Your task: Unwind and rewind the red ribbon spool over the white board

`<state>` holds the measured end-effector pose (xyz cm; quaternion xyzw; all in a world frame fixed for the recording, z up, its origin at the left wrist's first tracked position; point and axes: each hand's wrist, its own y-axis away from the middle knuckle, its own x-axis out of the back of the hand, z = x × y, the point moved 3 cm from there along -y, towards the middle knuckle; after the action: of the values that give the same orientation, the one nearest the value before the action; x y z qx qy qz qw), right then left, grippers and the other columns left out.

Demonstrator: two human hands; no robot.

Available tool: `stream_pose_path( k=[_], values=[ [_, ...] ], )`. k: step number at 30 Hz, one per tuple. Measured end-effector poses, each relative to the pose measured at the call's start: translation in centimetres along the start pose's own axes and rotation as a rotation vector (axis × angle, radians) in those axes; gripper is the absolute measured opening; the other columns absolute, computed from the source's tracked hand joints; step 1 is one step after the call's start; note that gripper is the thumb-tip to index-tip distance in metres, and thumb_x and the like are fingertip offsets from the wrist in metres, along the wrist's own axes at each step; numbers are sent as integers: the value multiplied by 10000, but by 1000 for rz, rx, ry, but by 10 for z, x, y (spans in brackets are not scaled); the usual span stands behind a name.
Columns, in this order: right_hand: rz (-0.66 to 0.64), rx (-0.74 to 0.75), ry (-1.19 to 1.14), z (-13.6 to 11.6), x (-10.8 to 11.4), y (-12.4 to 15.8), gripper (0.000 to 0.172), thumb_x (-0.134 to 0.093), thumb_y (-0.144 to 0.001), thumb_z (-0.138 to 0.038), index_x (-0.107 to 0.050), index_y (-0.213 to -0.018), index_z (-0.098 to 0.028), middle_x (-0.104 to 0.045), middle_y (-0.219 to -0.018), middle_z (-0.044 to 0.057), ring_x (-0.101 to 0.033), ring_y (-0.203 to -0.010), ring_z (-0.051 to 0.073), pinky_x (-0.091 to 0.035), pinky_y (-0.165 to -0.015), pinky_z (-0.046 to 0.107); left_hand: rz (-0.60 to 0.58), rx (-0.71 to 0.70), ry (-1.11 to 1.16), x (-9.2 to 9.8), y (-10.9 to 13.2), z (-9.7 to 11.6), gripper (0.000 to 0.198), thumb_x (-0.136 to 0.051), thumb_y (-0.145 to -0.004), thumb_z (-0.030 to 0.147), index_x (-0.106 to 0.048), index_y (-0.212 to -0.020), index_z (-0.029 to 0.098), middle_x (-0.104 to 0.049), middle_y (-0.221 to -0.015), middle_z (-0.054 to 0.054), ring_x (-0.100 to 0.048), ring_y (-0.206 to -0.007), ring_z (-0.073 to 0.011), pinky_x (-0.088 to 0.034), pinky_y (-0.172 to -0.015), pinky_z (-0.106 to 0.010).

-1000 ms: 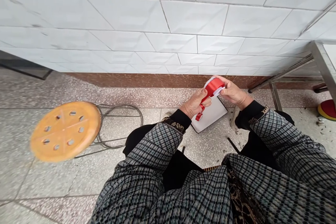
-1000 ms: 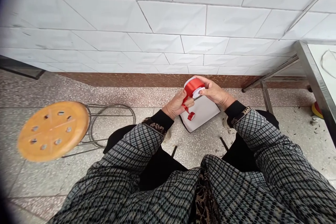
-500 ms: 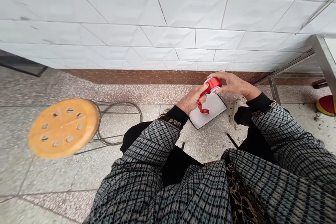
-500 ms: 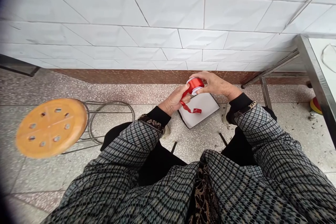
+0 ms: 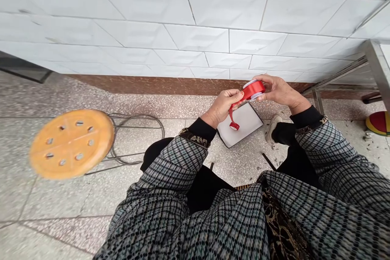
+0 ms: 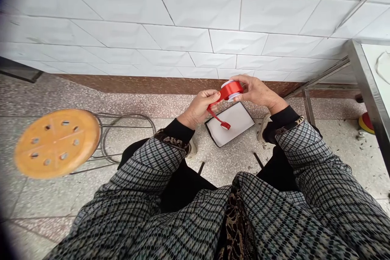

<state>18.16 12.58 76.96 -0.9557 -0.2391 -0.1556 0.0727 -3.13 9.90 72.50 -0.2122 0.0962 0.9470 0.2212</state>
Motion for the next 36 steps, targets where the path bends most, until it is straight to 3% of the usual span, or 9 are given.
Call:
stream_pose_path(
  k=[3, 5, 11, 18, 23, 27, 36],
  values=[
    [-14, -48, -113, -9, -1, 4, 723, -1059, -602, -466, -786, -1235, -249, -778, -1233, 64, -729, -1090, 266, -600, -1033, 480, -45, -65, -29, 1, 1, 8, 489, -975, -698, 552, -716, -705, 137, -678, -700, -18, -600, -673, -99, -469, -683, -241],
    [-24, -74, -186, -14, 0, 6, 732, -1070, -595, -443, -783, -1240, -252, -792, -1184, 53, -738, -1049, 249, -610, -997, 447, -46, -79, -57, 2, 2, 12, 440, -974, -708, 509, -738, -713, 137, -704, -735, -28, -631, -724, -120, -490, -728, -262],
    [19, -32, -402, -22, 2, 9, 757, -1099, -554, -414, -780, -1215, -231, -795, -1094, 29, -738, -952, 197, -606, -913, 350, -37, -91, 28, -8, 13, 24, 427, -974, -735, 482, -714, -786, 147, -613, -642, 20, -532, -585, -78, -408, -591, -229],
    [34, -33, -475, -28, -7, 5, 812, -1092, -563, -466, -749, -1266, -245, -784, -1117, 34, -724, -893, 188, -604, -818, 327, -33, -115, 143, -20, 20, 33, 465, -945, -785, 521, -627, -817, 183, -331, -509, 127, -246, -438, -25, -215, -470, -191],
    [99, -12, -442, -35, -8, 1, 805, -1095, -551, -454, -751, -1250, -250, -788, -1136, 34, -736, -958, 207, -621, -868, 347, 17, -184, 188, -17, 22, 38, 505, -970, -737, 509, -582, -731, 186, -350, -512, 111, -280, -436, -24, -207, -461, -191],
    [159, -10, -430, -38, -7, 1, 789, -1109, -516, -442, -768, -1198, -239, -800, -1109, 32, -730, -954, 204, -615, -890, 337, 52, -141, 212, -17, 24, 40, 475, -951, -778, 455, -562, -726, 186, -335, -510, 112, -274, -425, -22, -192, -454, -187],
    [135, -2, -559, -33, -21, -1, 696, -1091, -556, -488, -753, -1106, -226, -762, -931, -1, -687, -813, 155, -590, -817, 280, -12, -62, 303, -17, 20, 25, 528, -993, -726, 453, -536, -747, 189, -300, -501, 134, -239, -415, -18, -182, -440, -172]
  ],
)
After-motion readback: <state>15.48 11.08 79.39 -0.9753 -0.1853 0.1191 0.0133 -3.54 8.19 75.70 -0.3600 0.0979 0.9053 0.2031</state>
